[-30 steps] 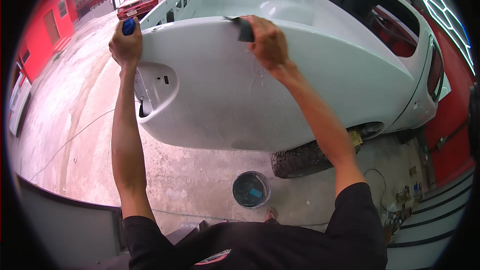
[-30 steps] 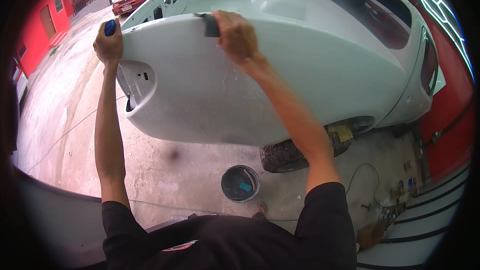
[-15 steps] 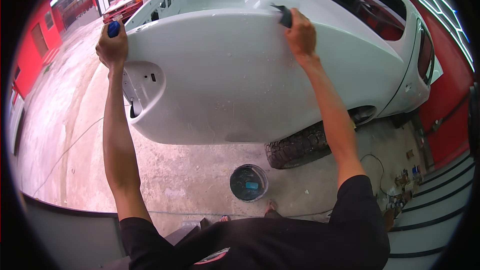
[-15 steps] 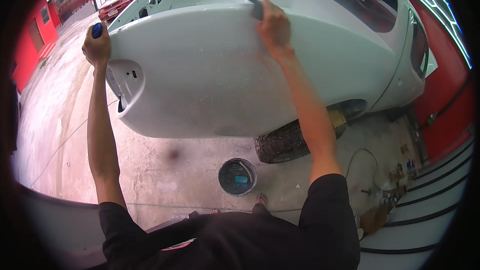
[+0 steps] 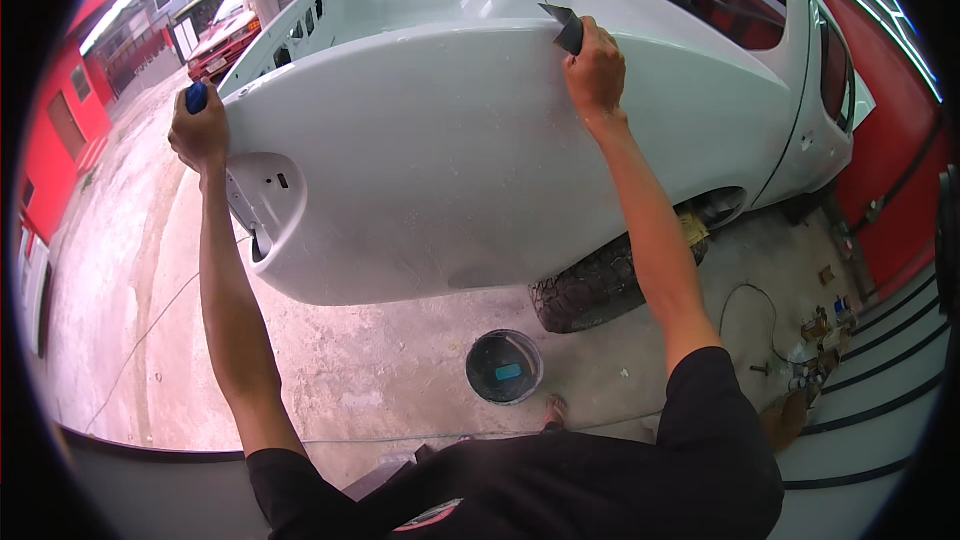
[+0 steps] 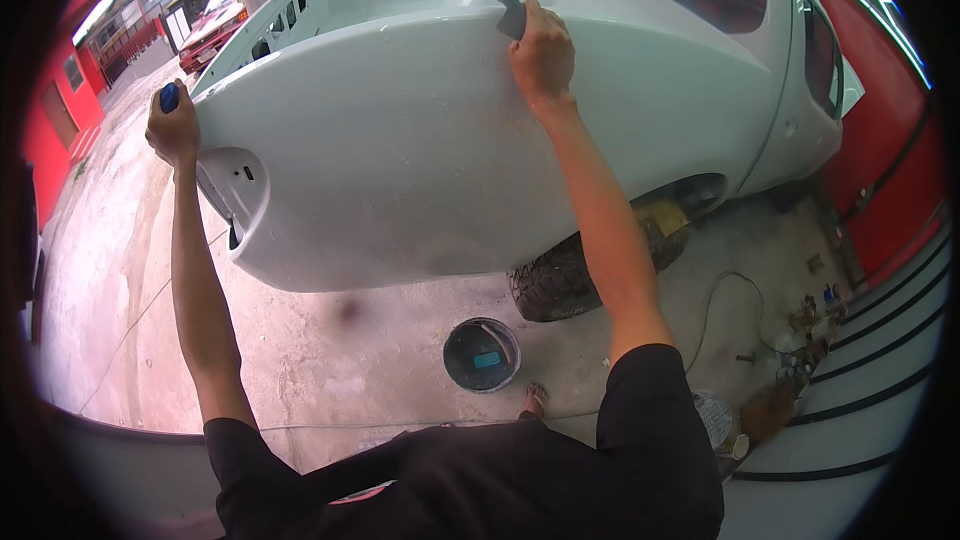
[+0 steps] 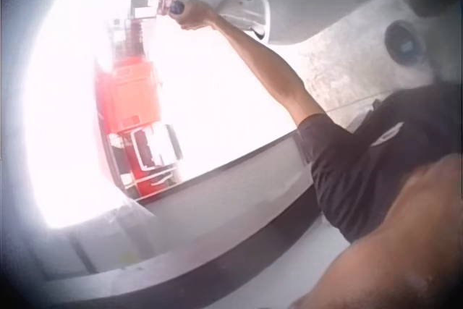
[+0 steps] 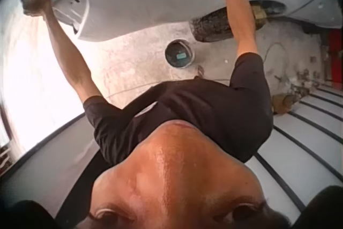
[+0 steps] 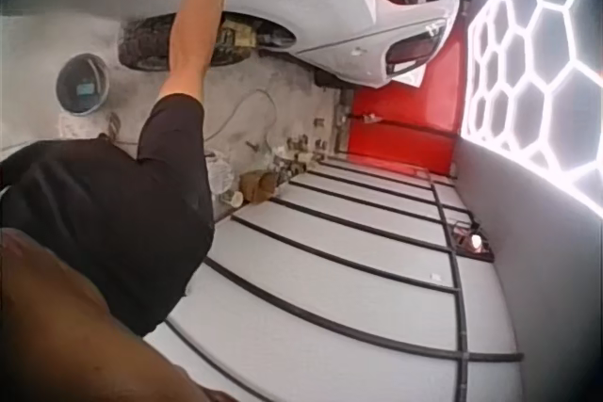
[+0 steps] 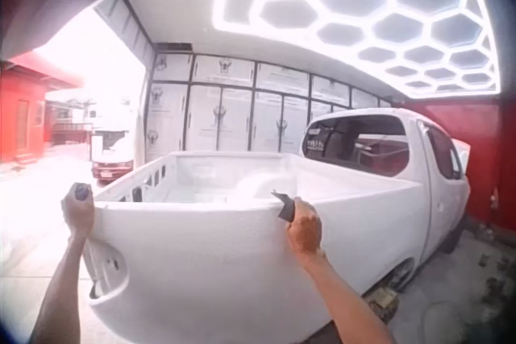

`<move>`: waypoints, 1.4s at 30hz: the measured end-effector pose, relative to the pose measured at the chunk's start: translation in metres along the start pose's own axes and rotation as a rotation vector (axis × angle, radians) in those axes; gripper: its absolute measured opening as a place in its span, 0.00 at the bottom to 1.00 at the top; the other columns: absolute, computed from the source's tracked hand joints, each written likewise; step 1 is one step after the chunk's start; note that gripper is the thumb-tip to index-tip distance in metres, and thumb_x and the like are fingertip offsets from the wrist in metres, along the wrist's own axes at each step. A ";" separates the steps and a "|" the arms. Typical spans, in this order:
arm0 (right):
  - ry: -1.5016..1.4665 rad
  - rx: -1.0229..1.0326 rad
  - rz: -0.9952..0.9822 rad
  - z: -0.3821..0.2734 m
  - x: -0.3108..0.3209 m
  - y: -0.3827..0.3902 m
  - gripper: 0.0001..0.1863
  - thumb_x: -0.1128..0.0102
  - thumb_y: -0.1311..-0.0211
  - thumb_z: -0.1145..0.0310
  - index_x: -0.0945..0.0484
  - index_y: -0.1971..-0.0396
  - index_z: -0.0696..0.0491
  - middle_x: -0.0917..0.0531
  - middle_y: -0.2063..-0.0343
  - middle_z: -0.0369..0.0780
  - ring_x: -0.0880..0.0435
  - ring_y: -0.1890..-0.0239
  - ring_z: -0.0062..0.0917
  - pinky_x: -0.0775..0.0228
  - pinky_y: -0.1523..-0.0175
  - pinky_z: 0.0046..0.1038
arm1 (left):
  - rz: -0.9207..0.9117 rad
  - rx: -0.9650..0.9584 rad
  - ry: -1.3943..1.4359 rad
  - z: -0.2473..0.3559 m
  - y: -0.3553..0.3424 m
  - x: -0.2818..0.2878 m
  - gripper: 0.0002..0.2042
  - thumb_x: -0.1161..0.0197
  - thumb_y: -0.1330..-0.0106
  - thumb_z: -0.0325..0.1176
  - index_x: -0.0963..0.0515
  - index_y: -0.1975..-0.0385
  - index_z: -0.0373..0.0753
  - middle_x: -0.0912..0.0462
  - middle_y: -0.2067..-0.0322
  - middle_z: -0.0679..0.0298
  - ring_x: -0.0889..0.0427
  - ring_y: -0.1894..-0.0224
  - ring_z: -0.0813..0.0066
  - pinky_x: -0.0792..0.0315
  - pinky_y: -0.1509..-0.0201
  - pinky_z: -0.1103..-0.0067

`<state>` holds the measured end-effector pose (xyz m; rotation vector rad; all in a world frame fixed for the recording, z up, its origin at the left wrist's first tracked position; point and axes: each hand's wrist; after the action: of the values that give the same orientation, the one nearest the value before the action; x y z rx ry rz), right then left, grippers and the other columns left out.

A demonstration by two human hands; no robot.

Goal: Wet sanding the side panel of a white pickup truck bed using a sanding block and water from a bucket.

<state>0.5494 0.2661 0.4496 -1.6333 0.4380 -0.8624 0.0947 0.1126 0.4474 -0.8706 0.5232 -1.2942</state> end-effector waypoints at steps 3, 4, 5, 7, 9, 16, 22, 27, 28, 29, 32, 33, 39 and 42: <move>-0.003 -0.151 0.039 -0.042 -0.019 0.004 0.16 0.36 0.54 0.80 0.25 0.62 0.58 0.17 0.67 0.49 0.16 0.58 0.44 0.24 0.49 0.43 | -0.076 0.040 0.014 0.015 0.005 -0.004 0.19 0.35 0.37 0.55 0.14 0.59 0.46 0.11 0.66 0.57 0.12 0.60 0.56 0.22 0.52 0.65; -0.114 0.089 0.152 -0.073 -0.030 0.004 0.17 0.36 0.54 0.80 0.25 0.60 0.58 0.17 0.64 0.51 0.16 0.55 0.44 0.25 0.44 0.41 | -0.063 0.007 0.047 0.018 0.004 -0.011 0.19 0.36 0.37 0.54 0.14 0.59 0.46 0.11 0.66 0.56 0.12 0.60 0.55 0.22 0.52 0.64; -0.122 0.092 0.153 -0.075 -0.030 0.000 0.17 0.36 0.54 0.80 0.25 0.60 0.58 0.17 0.64 0.51 0.16 0.55 0.44 0.25 0.44 0.41 | -0.056 0.009 0.040 0.014 0.002 -0.010 0.19 0.36 0.37 0.54 0.14 0.59 0.46 0.11 0.66 0.56 0.12 0.60 0.55 0.22 0.52 0.64; -0.144 0.276 0.012 -0.074 -0.027 -0.002 0.16 0.38 0.53 0.81 0.25 0.60 0.58 0.15 0.64 0.47 0.16 0.54 0.43 0.25 0.43 0.40 | -0.100 -0.014 0.040 0.003 -0.002 -0.007 0.16 0.35 0.39 0.52 0.14 0.61 0.47 0.11 0.67 0.55 0.12 0.61 0.52 0.21 0.53 0.62; -0.002 0.220 0.036 -0.022 -0.009 0.000 0.15 0.38 0.54 0.82 0.24 0.63 0.57 0.16 0.68 0.46 0.16 0.56 0.44 0.24 0.46 0.41 | -0.122 -0.005 0.044 0.002 -0.005 -0.002 0.16 0.35 0.38 0.52 0.15 0.61 0.47 0.11 0.67 0.56 0.12 0.60 0.52 0.21 0.53 0.62; -0.037 0.188 0.158 -0.047 -0.024 -0.007 0.14 0.37 0.54 0.81 0.26 0.65 0.57 0.17 0.66 0.47 0.17 0.55 0.43 0.23 0.50 0.40 | -0.068 -0.005 0.007 0.010 0.002 -0.010 0.17 0.35 0.37 0.53 0.15 0.60 0.49 0.11 0.67 0.57 0.12 0.60 0.52 0.21 0.52 0.61; 0.116 -0.006 0.039 0.040 0.012 0.007 0.15 0.36 0.54 0.81 0.26 0.64 0.55 0.16 0.69 0.47 0.16 0.58 0.43 0.24 0.51 0.41 | -0.065 0.057 0.016 0.010 0.001 0.000 0.17 0.36 0.37 0.54 0.14 0.60 0.49 0.11 0.65 0.55 0.12 0.58 0.51 0.22 0.52 0.61; -0.047 0.244 0.078 -0.081 -0.023 -0.002 0.14 0.37 0.52 0.82 0.25 0.64 0.57 0.16 0.66 0.49 0.16 0.55 0.43 0.25 0.46 0.42 | -0.072 0.035 0.014 0.006 0.001 -0.005 0.18 0.36 0.38 0.55 0.14 0.59 0.50 0.12 0.65 0.55 0.13 0.58 0.50 0.22 0.50 0.60; -0.114 0.261 0.017 -0.063 -0.025 -0.005 0.14 0.36 0.52 0.81 0.25 0.63 0.56 0.16 0.66 0.48 0.16 0.55 0.42 0.25 0.47 0.41 | -0.085 0.040 0.002 0.003 -0.003 -0.005 0.18 0.36 0.38 0.55 0.14 0.59 0.50 0.12 0.65 0.55 0.13 0.58 0.50 0.22 0.50 0.60; -0.115 0.257 0.020 -0.041 -0.016 -0.003 0.14 0.36 0.52 0.81 0.25 0.63 0.56 0.16 0.66 0.48 0.16 0.55 0.42 0.25 0.47 0.41 | -0.105 0.042 -0.010 -0.002 -0.007 -0.005 0.18 0.36 0.38 0.55 0.14 0.58 0.51 0.12 0.65 0.55 0.13 0.58 0.49 0.22 0.50 0.60; 0.046 0.202 0.007 0.015 0.013 0.000 0.13 0.35 0.51 0.80 0.25 0.64 0.56 0.16 0.68 0.47 0.16 0.58 0.43 0.25 0.48 0.41 | -0.070 0.061 0.006 0.001 -0.003 -0.005 0.18 0.36 0.39 0.55 0.14 0.58 0.51 0.11 0.64 0.56 0.13 0.57 0.50 0.22 0.50 0.60; 0.107 0.107 0.054 0.023 0.013 0.004 0.14 0.34 0.52 0.80 0.25 0.64 0.56 0.16 0.69 0.47 0.16 0.60 0.44 0.25 0.50 0.42 | -0.046 0.080 -0.003 0.004 -0.002 -0.006 0.18 0.36 0.39 0.55 0.14 0.58 0.51 0.11 0.64 0.56 0.13 0.57 0.50 0.22 0.50 0.60; -0.056 0.303 0.067 -0.077 -0.027 -0.006 0.15 0.34 0.58 0.77 0.27 0.68 0.54 0.18 0.69 0.42 0.20 0.60 0.39 0.26 0.46 0.37 | -0.083 0.077 0.010 0.007 0.001 -0.015 0.19 0.36 0.39 0.56 0.14 0.58 0.51 0.11 0.64 0.57 0.13 0.57 0.51 0.22 0.50 0.60; 0.045 0.272 -0.001 -0.020 -0.010 -0.009 0.14 0.35 0.55 0.78 0.26 0.66 0.54 0.17 0.70 0.43 0.19 0.61 0.40 0.26 0.49 0.39 | -0.066 0.050 -0.013 -0.009 -0.006 -0.004 0.19 0.35 0.39 0.56 0.14 0.58 0.50 0.11 0.64 0.57 0.13 0.57 0.52 0.22 0.51 0.60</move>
<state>0.5268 0.2613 0.4561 -1.3665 0.3352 -0.9191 0.0833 0.1144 0.4467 -0.8598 0.4535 -1.3557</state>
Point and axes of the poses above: each hand's wrist, its own y-axis away from the middle knuckle, its own x-axis out of the back of the hand, z = x × y
